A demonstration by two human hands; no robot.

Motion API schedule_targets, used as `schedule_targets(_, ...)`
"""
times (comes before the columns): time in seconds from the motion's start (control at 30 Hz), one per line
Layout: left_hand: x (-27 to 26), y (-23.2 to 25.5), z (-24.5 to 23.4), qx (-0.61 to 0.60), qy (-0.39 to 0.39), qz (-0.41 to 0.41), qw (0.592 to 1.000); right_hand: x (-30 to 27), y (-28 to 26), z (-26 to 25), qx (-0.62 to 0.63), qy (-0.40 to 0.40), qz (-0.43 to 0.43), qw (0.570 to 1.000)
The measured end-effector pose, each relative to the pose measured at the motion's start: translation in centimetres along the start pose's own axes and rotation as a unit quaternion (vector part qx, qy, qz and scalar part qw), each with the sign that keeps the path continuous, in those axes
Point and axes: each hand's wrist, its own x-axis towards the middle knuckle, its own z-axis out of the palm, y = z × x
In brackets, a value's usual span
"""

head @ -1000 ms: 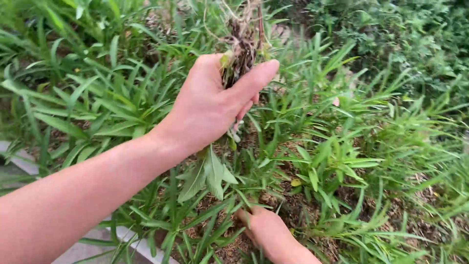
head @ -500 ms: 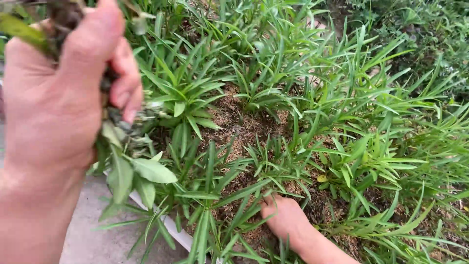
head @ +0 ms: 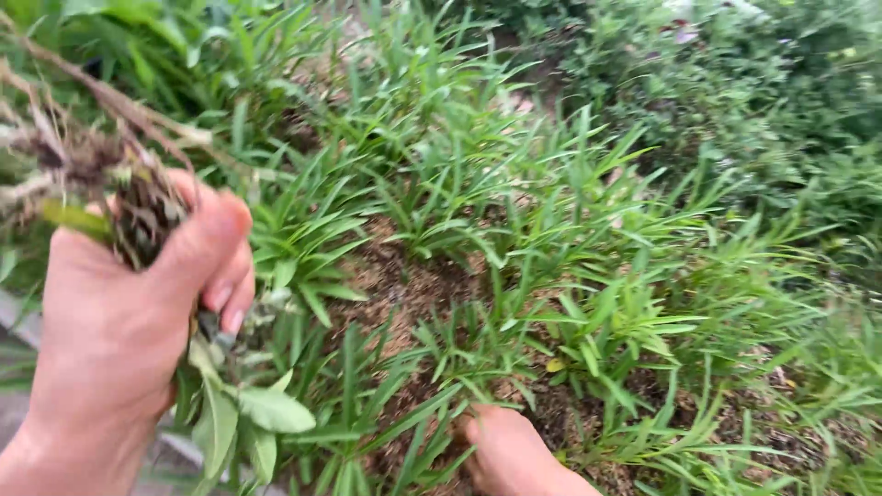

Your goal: The recorder is weeding a garden bed, pulling up unwanted plants by the roots with their hands.

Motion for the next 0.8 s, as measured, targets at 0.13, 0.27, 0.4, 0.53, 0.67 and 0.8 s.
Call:
schedule_targets(0.13, -0.3, -2.5, 0.8, 0.065, -0.025, -0.050, 0.996, -3.5, -3.8, -9.2, 0.239, -0.040, 0.044, 0.969)
schedule_targets(0.27, -0.3, -4.9, 1.3, 0.073, -0.059, -0.072, 0.993, -6.3, -1.8, -15.3, 0.353, -0.031, -0.106, 0.929)
schedule_targets(0.4, 0.0, -6.7, 1.5, 0.068, -0.087, -0.056, 0.992, -4.5, 1.9, -9.2, 0.396, -0.048, -0.141, 0.906)
schedule_targets(0.53, 0.0, -8.7, 2.0, 0.077, -0.092, -0.090, 0.989, -2.8, 5.1, -4.1, 0.077, 0.173, -0.035, 0.981)
schedule_targets(0.67, -0.4, -7.0, 1.9, 0.092, -0.070, -0.120, 0.986, -5.2, 0.1, -15.0, 0.240, 0.093, -0.009, 0.966)
schedule_targets(0.8, -0.2, -5.3, 3.5, 0.053, -0.049, -0.111, 0.991, -3.9, 1.5, -14.4, 0.341, 0.007, -0.140, 0.929)
